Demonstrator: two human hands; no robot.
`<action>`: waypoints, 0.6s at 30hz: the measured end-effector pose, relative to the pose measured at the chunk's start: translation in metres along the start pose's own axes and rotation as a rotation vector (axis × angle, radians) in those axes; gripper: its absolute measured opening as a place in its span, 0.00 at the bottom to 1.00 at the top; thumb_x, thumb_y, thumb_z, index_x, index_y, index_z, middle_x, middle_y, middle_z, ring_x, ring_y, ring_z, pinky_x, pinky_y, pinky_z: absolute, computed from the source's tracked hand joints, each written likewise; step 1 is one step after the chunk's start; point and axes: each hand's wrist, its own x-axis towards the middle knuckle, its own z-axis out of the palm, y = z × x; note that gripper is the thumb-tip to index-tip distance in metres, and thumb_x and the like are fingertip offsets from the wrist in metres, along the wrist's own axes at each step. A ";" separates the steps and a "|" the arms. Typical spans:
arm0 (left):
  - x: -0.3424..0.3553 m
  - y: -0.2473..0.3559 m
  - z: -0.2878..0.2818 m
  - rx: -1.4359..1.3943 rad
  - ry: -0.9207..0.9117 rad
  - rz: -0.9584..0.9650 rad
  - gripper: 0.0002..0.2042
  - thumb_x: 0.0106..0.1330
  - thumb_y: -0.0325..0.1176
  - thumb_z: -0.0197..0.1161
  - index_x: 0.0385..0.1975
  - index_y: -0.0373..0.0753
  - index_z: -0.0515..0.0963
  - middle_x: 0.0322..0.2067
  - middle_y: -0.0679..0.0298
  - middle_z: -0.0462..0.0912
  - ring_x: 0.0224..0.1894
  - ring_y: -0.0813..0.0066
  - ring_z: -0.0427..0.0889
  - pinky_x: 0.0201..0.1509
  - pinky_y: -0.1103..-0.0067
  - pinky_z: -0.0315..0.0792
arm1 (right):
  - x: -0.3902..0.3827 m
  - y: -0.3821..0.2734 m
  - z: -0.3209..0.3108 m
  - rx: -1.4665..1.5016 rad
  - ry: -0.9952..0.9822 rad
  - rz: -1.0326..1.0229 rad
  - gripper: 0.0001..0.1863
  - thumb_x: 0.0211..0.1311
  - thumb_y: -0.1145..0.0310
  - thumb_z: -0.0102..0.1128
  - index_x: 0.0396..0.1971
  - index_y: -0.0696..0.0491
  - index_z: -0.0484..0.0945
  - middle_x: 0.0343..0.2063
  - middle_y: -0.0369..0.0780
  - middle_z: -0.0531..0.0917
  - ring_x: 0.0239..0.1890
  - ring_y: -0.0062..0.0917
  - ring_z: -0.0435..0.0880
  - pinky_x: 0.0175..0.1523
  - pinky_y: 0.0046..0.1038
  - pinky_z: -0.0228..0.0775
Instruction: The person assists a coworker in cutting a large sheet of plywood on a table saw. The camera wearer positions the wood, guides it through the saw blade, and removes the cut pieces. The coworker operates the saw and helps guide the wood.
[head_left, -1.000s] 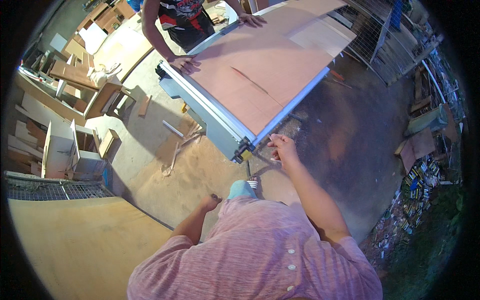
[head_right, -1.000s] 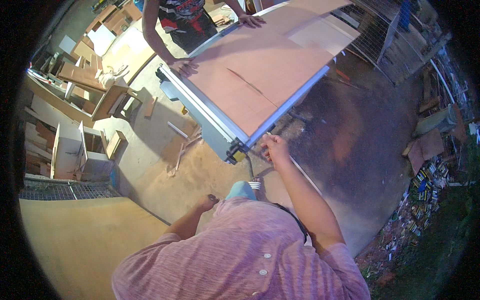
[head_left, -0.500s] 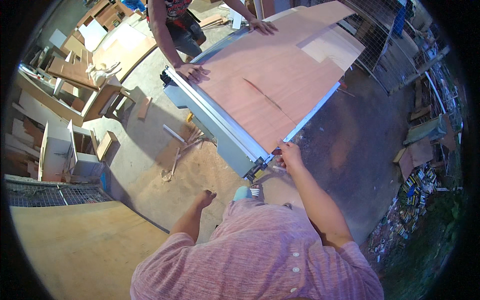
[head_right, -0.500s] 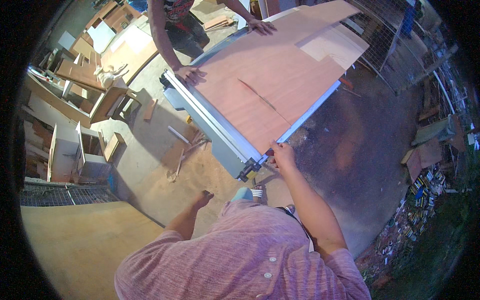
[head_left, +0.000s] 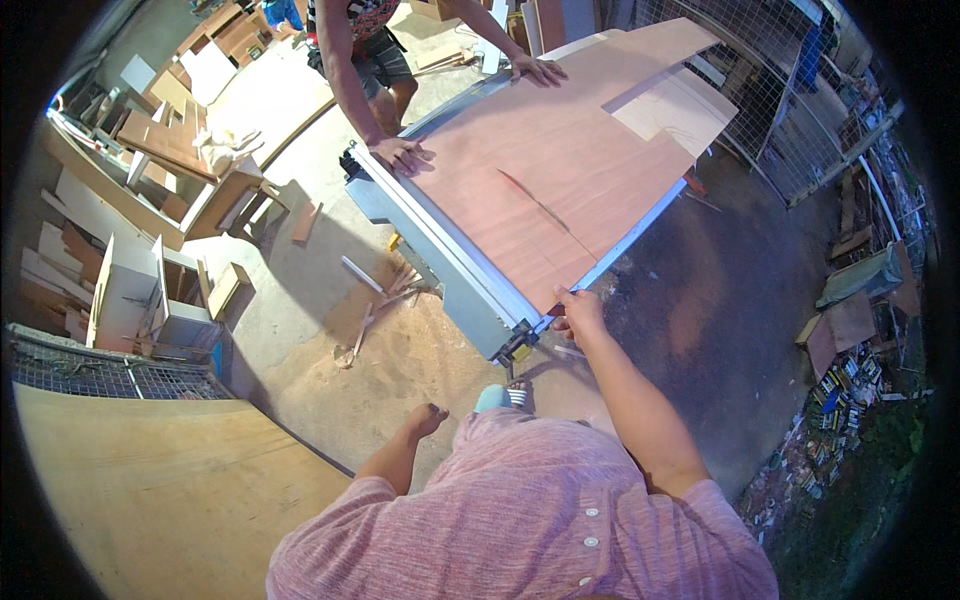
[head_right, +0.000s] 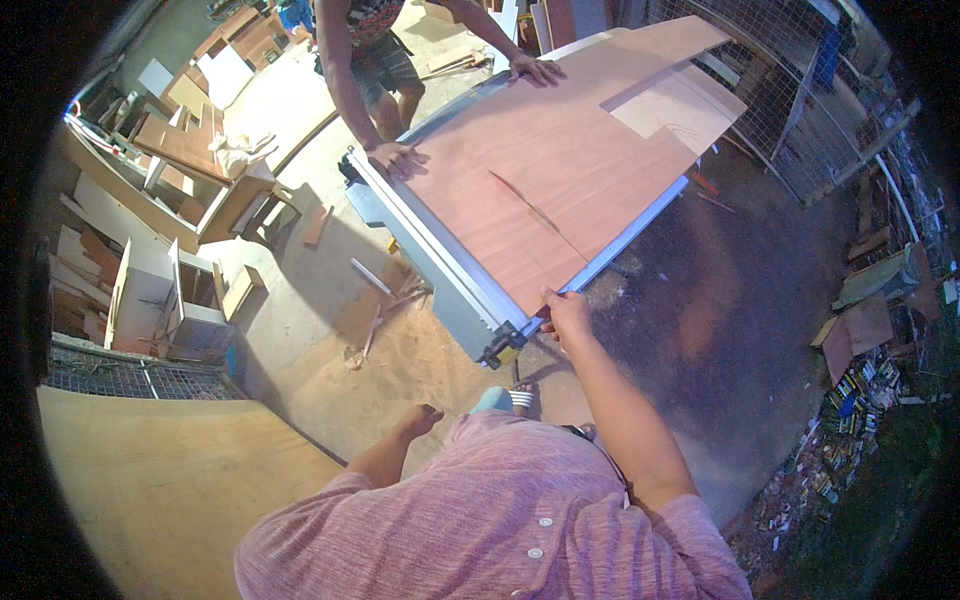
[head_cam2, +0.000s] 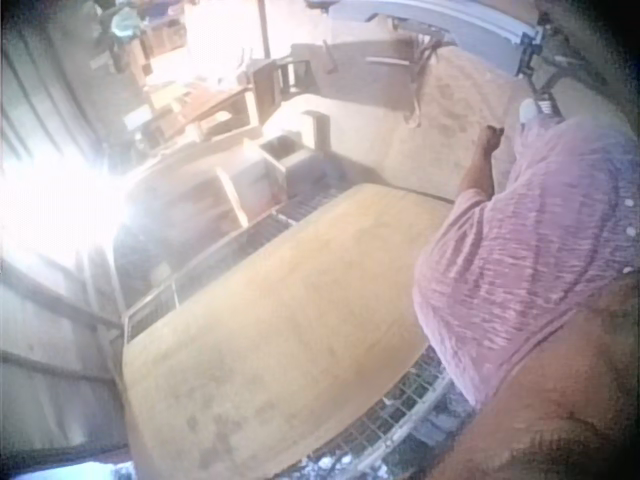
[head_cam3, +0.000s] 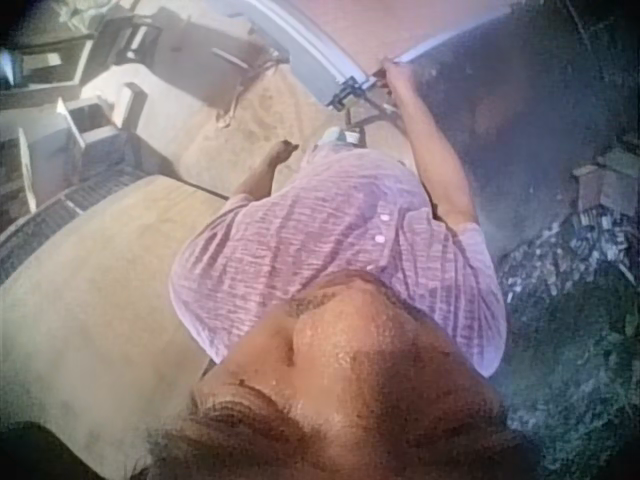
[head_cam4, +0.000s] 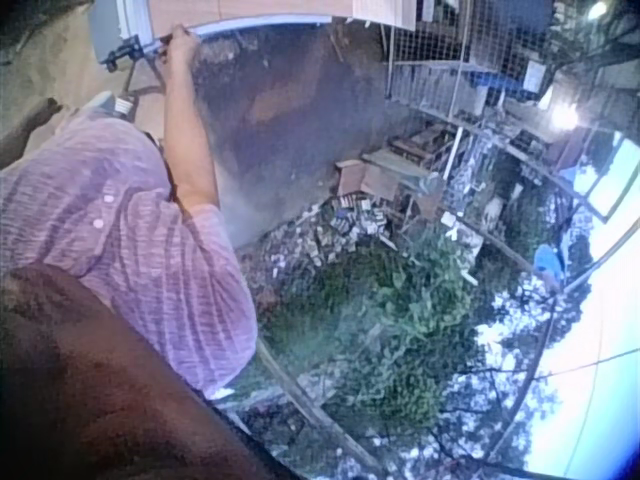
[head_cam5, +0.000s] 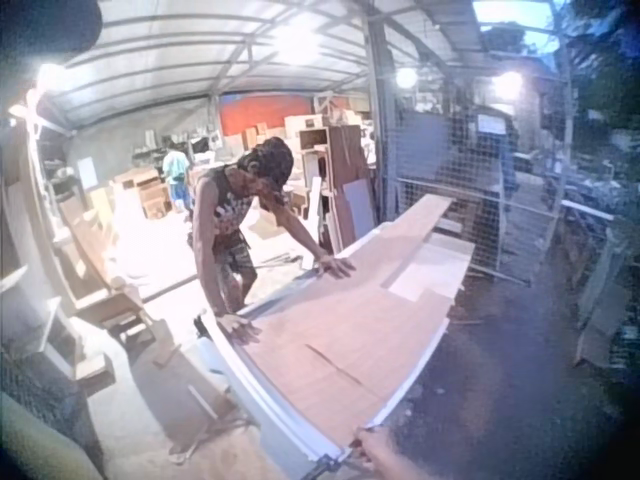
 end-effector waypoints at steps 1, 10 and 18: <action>0.002 -0.006 0.004 0.005 0.012 0.012 0.26 0.60 0.52 0.51 0.39 0.29 0.77 0.44 0.45 0.76 0.49 0.53 0.75 0.52 0.67 0.67 | 0.000 0.000 0.001 -0.016 0.003 -0.008 0.17 0.56 0.55 0.59 0.29 0.55 0.71 0.19 0.38 0.76 0.09 0.22 0.72 0.09 0.21 0.52; 0.003 -0.007 0.015 -0.025 -0.005 0.048 0.26 0.60 0.52 0.51 0.37 0.30 0.77 0.43 0.43 0.76 0.49 0.51 0.74 0.52 0.68 0.67 | 0.010 0.008 0.002 -0.057 -0.018 -0.015 0.16 0.58 0.57 0.58 0.27 0.55 0.69 0.17 0.37 0.74 0.09 0.19 0.69 0.09 0.23 0.53; -0.001 -0.001 0.020 -0.081 0.058 -0.051 0.26 0.59 0.50 0.55 0.43 0.30 0.75 0.44 0.46 0.77 0.50 0.54 0.75 0.53 0.69 0.67 | 0.006 0.002 0.001 -0.106 -0.044 -0.030 0.15 0.58 0.57 0.58 0.26 0.54 0.69 0.13 0.35 0.70 0.07 0.18 0.62 0.10 0.24 0.50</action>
